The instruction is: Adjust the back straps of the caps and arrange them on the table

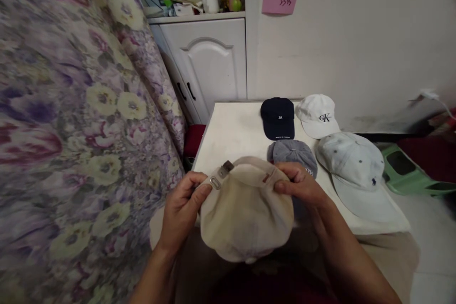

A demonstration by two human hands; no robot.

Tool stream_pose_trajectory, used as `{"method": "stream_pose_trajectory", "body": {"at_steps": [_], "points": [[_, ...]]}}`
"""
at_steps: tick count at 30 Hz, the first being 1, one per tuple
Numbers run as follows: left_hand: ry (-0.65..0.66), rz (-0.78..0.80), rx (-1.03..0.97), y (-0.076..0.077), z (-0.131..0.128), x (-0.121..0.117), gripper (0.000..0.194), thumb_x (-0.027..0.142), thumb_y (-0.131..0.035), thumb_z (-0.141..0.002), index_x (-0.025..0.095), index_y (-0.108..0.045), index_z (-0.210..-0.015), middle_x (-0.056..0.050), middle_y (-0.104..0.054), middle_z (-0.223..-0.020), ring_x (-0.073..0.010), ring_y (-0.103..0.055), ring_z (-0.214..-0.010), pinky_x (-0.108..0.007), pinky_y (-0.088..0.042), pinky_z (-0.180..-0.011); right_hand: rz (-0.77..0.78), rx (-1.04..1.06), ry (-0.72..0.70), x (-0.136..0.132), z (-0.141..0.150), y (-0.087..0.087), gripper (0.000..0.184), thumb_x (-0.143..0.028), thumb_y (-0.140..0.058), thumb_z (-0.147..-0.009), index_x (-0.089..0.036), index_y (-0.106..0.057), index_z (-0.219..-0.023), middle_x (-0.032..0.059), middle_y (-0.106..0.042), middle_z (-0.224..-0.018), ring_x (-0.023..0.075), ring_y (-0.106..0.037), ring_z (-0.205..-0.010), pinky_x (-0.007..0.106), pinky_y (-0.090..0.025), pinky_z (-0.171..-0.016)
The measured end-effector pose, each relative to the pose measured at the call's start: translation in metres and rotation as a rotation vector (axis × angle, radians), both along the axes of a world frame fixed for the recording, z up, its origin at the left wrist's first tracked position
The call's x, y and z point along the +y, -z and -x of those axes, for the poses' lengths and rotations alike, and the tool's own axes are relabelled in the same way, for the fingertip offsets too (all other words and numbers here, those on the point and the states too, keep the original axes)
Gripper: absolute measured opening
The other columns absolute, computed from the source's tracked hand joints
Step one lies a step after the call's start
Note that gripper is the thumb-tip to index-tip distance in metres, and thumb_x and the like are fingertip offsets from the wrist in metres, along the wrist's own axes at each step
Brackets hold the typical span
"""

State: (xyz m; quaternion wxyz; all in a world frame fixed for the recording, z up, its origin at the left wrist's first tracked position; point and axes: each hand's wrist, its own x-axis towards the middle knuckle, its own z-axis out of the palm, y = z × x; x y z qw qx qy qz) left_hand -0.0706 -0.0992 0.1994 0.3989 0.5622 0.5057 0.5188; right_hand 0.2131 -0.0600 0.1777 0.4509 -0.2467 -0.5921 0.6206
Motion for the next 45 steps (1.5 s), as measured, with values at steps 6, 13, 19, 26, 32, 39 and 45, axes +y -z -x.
{"method": "stream_pose_trajectory", "body": {"at_steps": [6,13,19,26,32,39,45], "points": [[-0.096,-0.109,-0.106,0.000,0.005,0.012,0.018,0.037,-0.072,-0.084,0.021,-0.065,-0.089,0.000,-0.062,-0.080,-0.0145,-0.054,-0.071,-0.023,-0.043,-0.063,-0.166,0.136,0.158,0.011,0.007,-0.001,0.012,-0.031,-0.078,-0.080,-0.025,-0.074,-0.091,0.0013,-0.068,-0.083,0.0163,-0.061,-0.078,0.028,-0.048,-0.069],[0.084,0.151,-0.102,0.009,0.006,-0.004,0.019,0.038,-0.067,-0.089,0.020,-0.062,-0.088,0.004,-0.050,-0.070,-0.0099,-0.042,-0.059,-0.019,-0.033,-0.052,0.049,-0.057,-0.024,-0.006,-0.002,0.015,0.019,-0.033,-0.077,-0.081,-0.019,-0.070,-0.091,0.0000,-0.064,-0.077,0.0109,-0.056,-0.064,0.021,-0.042,-0.056],[0.186,0.295,-0.111,0.009,0.000,-0.014,0.023,0.042,-0.066,-0.088,0.020,-0.060,-0.087,0.002,-0.052,-0.072,-0.0109,-0.045,-0.061,-0.021,-0.037,-0.054,0.114,-0.152,0.014,-0.017,-0.002,0.032,0.026,-0.042,-0.076,-0.080,-0.019,-0.068,-0.090,-0.0008,-0.062,-0.076,0.0113,-0.052,-0.064,0.023,-0.040,-0.057],[0.202,0.296,0.051,0.004,-0.009,-0.018,0.023,0.037,-0.077,-0.076,0.020,-0.064,-0.084,0.003,-0.058,-0.072,-0.0133,-0.052,-0.066,-0.022,-0.038,-0.059,0.064,-0.278,0.064,-0.023,-0.005,0.027,0.025,-0.042,-0.072,-0.084,-0.019,-0.064,-0.085,-0.0009,-0.059,-0.075,0.0127,-0.049,-0.066,0.024,-0.036,-0.057],[0.197,0.156,0.343,-0.013,-0.017,-0.027,0.013,0.033,-0.067,-0.086,0.020,-0.068,-0.084,0.001,-0.064,-0.078,-0.0162,-0.056,-0.075,-0.025,-0.040,-0.067,0.064,-0.364,0.101,-0.032,-0.004,0.002,0.013,-0.032,-0.064,-0.088,-0.018,-0.063,-0.089,-0.0013,-0.058,-0.074,0.0108,-0.044,-0.059,0.023,-0.031,-0.052],[0.192,0.152,0.350,-0.018,-0.029,-0.038,0.015,0.036,-0.059,-0.092,0.021,-0.064,-0.093,0.001,-0.062,-0.081,-0.0146,-0.052,-0.069,-0.023,-0.037,-0.057,0.096,-0.275,0.059,-0.029,0.006,-0.001,0.019,-0.035,-0.066,-0.089,-0.019,-0.058,-0.085,-0.0016,-0.064,-0.070,0.0120,-0.055,-0.063,0.024,-0.039,-0.058],[0.168,0.247,0.132,-0.008,-0.035,-0.034,0.018,0.038,-0.064,-0.089,0.021,-0.061,-0.092,0.001,-0.058,-0.082,-0.0138,-0.050,-0.070,-0.023,-0.038,-0.059,0.129,-0.234,-0.008,-0.026,0.019,-0.008,0.018,-0.034,-0.066,-0.089,-0.020,-0.056,-0.086,-0.0032,-0.058,-0.072,0.0102,-0.050,-0.060,0.022,-0.037,-0.054]]}}
